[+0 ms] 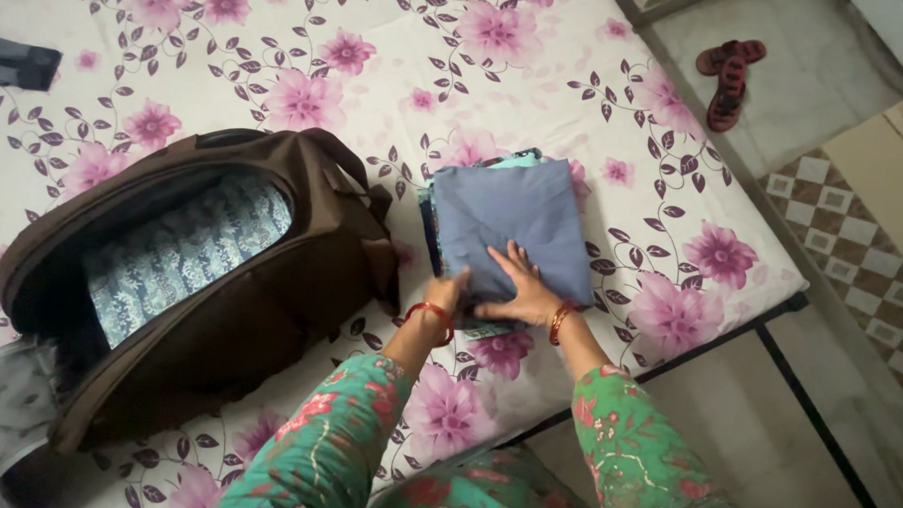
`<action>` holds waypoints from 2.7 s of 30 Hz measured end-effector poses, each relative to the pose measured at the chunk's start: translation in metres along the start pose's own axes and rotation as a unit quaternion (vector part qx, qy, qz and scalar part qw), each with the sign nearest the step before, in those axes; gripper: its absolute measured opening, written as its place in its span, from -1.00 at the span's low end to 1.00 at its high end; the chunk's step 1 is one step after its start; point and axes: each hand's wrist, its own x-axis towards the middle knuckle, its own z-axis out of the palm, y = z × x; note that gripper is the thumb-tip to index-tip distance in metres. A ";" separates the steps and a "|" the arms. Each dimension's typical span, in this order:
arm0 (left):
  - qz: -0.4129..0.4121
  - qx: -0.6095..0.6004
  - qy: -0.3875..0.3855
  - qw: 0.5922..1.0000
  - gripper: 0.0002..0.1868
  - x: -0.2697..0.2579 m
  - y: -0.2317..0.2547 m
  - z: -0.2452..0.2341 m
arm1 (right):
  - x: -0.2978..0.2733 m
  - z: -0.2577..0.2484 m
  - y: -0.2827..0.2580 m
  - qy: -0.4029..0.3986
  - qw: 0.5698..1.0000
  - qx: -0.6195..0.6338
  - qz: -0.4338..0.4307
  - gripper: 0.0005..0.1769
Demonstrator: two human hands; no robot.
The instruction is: The person packs folded clothes and a towel into a travel bag on a bed, zips it closed, and pats the top of the bag.
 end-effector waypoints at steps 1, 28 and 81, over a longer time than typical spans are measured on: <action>0.007 -0.020 -0.037 0.999 -0.34 -0.009 0.015 0.003 | -0.001 0.004 -0.001 0.014 0.999 -0.035 -0.026 0.44; 0.200 -0.293 -0.238 0.904 -0.30 -0.222 0.200 -0.216 | 0.027 -0.182 -0.281 -0.056 0.755 0.653 -0.003 -0.45; 0.341 0.156 0.326 0.868 0.47 -0.128 0.089 -0.455 | 0.280 0.108 -0.313 -0.104 0.978 -0.087 -0.158 -0.62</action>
